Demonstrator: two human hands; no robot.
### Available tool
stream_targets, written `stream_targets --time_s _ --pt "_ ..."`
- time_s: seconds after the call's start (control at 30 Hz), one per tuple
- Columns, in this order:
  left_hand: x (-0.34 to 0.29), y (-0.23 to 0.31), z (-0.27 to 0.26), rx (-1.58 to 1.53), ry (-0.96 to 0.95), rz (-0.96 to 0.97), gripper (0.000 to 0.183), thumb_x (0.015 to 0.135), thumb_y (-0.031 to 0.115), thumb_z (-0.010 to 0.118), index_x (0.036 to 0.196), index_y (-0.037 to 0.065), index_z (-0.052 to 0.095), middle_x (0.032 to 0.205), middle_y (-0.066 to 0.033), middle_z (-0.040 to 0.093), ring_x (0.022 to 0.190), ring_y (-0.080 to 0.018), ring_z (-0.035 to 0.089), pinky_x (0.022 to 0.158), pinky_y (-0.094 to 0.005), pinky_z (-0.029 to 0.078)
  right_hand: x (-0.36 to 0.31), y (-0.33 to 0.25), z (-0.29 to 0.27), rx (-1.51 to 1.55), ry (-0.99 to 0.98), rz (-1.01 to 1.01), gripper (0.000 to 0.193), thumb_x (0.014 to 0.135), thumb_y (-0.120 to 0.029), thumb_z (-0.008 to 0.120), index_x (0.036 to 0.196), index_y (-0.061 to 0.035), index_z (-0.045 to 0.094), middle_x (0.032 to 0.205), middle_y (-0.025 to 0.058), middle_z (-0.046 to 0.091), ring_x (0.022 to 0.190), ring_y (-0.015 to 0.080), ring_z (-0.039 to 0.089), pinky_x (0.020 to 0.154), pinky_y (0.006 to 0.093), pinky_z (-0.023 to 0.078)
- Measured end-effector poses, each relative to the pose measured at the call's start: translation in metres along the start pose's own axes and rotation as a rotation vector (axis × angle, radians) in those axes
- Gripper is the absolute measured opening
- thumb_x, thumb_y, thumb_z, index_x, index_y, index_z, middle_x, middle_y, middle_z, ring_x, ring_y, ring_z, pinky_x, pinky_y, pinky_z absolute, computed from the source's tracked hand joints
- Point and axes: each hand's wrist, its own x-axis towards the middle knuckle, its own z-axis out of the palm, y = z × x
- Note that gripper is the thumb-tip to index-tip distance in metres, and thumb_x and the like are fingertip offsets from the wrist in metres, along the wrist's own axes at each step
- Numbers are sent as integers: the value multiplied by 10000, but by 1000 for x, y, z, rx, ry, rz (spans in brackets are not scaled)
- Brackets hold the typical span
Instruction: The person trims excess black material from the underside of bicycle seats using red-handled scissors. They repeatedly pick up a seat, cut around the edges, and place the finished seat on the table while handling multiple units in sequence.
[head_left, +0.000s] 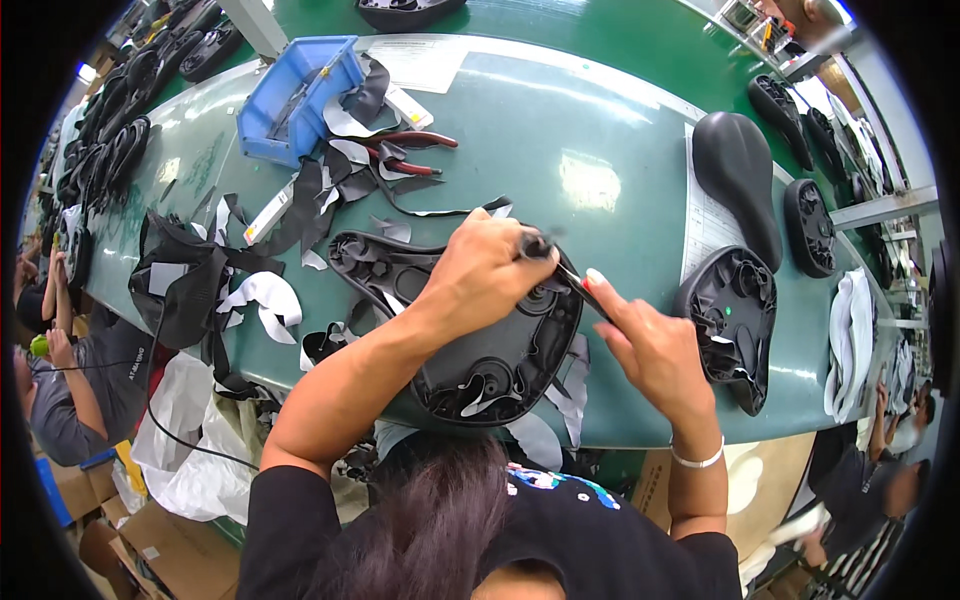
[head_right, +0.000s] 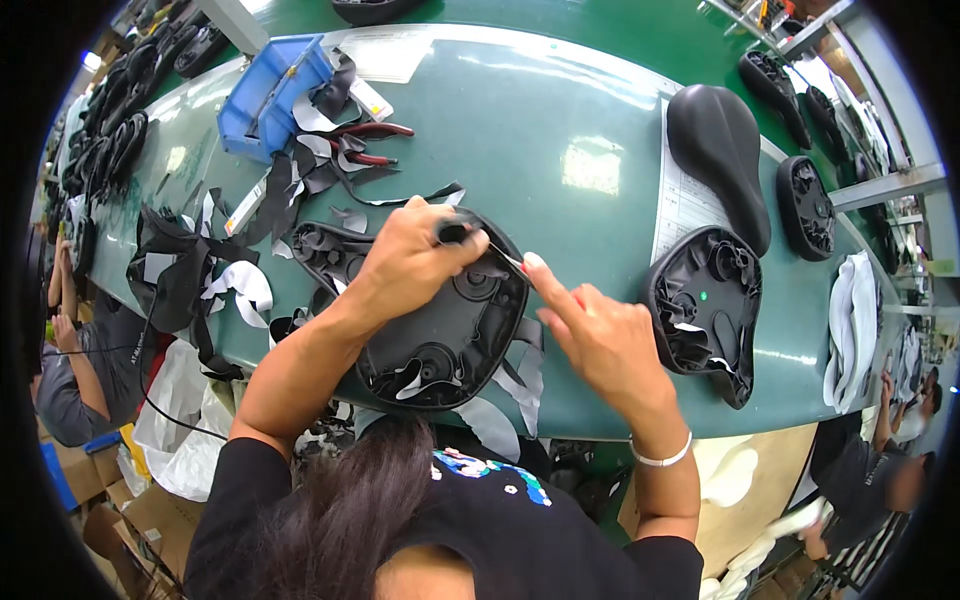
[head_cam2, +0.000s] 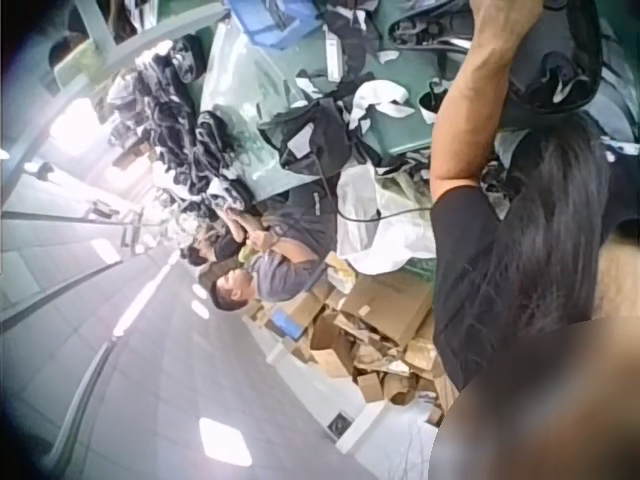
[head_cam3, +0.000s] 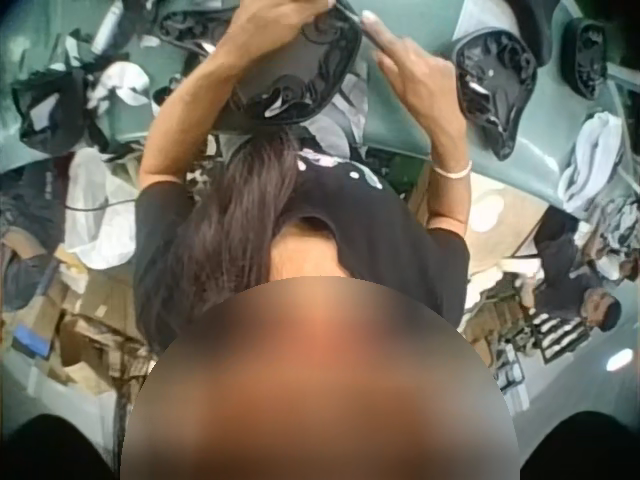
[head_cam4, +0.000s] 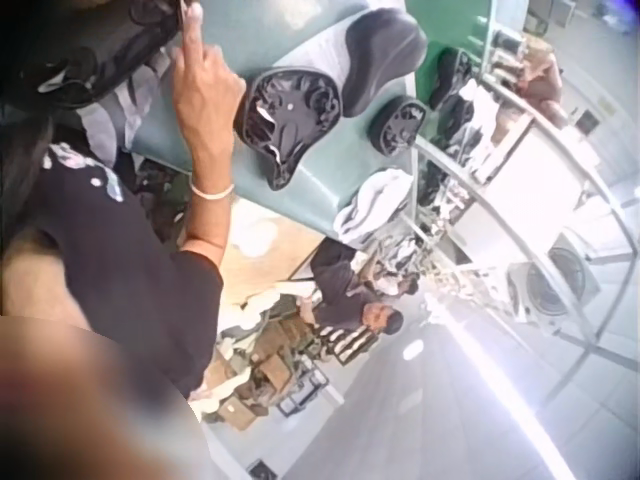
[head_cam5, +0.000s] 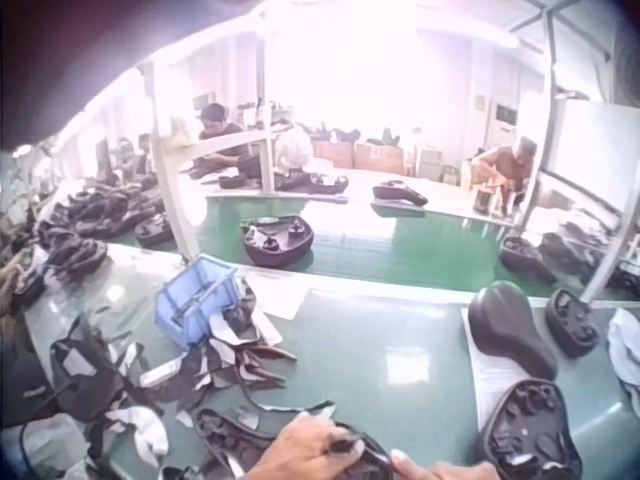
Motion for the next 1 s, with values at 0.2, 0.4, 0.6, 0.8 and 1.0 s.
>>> stream_targets --time_s 0.2,0.4,0.6,0.8,1.0 --pt "12 -8 -15 -1327 394 99 199 906 194 549 898 -1 587 846 -98 635 785 -197 584 782 -314 449 -38 -45 3 -23 -14 235 603 830 -156 669 1391 -180 452 589 64 498 453 250 514 421 376 394" --pt "4 -4 -29 -246 399 -60 510 943 488 493 1000 -6 610 916 -149 663 900 -256 635 812 -374 445 -21 -30 -4 33 118 150 556 829 -171 665 1356 -176 489 596 56 508 454 250 505 437 358 400" --pt "-8 -29 -26 767 165 -21 417 962 443 427 851 98 633 726 -135 637 700 -365 618 591 -459 463 -3 -29 -10 -323 -76 39 569 823 -163 661 1361 -158 477 585 57 493 446 232 511 427 354 384" --pt "-37 -34 -2 762 473 30 369 943 371 514 747 70 598 634 -110 606 546 -324 596 499 -418 453 -46 -76 -16 9 -276 405 541 869 -162 611 1370 -81 423 708 141 617 519 329 578 502 396 442" --pt "-51 -35 2 804 489 1 331 949 354 511 788 77 594 642 -97 604 539 -314 597 498 -407 454 -14 -57 8 496 252 366 628 810 -6 642 1382 -46 388 1025 223 642 803 367 641 723 384 512"
